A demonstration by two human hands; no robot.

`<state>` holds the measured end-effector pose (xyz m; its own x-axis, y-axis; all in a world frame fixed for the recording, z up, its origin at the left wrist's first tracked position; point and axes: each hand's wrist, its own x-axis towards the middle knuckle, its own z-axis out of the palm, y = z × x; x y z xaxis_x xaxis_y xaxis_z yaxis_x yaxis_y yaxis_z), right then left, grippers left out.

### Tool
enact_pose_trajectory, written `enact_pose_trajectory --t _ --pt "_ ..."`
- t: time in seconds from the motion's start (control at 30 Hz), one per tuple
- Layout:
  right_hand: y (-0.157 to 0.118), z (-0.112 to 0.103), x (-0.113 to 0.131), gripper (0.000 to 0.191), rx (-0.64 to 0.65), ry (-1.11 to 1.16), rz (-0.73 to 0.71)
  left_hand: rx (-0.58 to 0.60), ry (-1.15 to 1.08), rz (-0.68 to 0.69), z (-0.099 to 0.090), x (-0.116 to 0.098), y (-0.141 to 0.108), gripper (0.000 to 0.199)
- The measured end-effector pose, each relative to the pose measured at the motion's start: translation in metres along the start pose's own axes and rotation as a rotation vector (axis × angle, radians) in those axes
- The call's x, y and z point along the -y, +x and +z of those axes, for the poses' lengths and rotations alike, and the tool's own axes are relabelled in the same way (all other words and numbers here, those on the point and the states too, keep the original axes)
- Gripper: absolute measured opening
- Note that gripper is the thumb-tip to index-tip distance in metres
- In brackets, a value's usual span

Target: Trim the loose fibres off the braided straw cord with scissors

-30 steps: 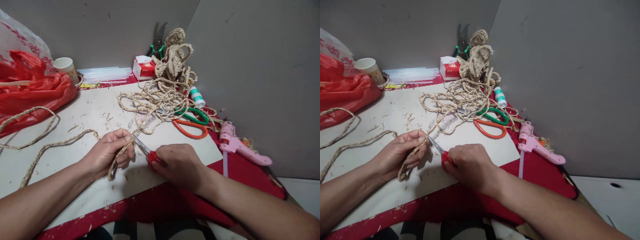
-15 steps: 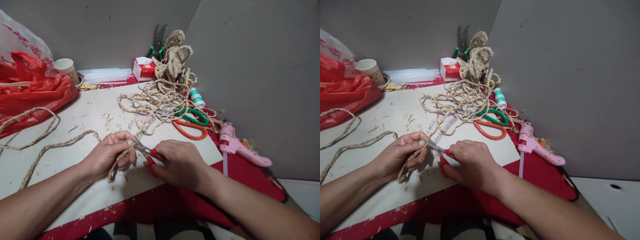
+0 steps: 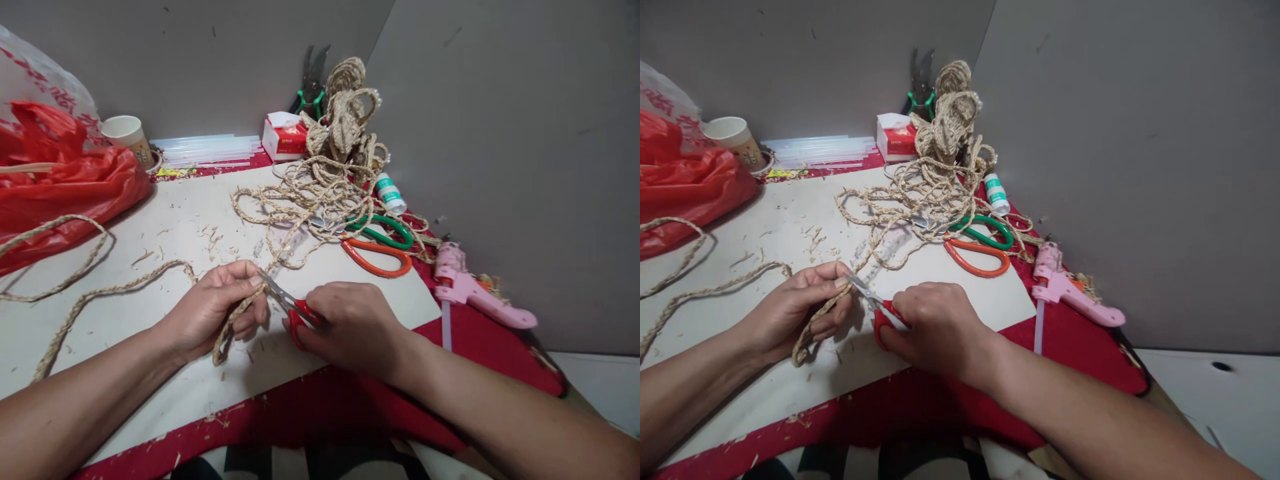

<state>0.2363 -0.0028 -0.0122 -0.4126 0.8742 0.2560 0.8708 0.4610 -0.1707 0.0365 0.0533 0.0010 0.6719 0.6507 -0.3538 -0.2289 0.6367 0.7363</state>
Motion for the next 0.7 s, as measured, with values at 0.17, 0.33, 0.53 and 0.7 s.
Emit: enact_pose_trajectory --t 0.17,0.33,0.53,0.7 --pt "-0.003 0.001 -0.003 0.026 0.015 0.073 -0.007 -0.004 -0.012 -0.007 0.001 0.0 0.0 0.01" --pt "0.0 0.0 -0.006 0.033 -0.048 0.354 0.057 -0.021 -0.021 0.002 0.002 0.0 0.001 0.009" --pt "0.01 -0.008 -0.005 0.047 -0.036 0.856 0.409 -0.035 0.0 -0.026 0.001 0.001 0.0 0.017" --pt "0.012 -0.003 -0.008 0.041 -0.021 1.12 0.579 -0.007 0.06 -0.026 0.0 0.001 -0.002 0.022"
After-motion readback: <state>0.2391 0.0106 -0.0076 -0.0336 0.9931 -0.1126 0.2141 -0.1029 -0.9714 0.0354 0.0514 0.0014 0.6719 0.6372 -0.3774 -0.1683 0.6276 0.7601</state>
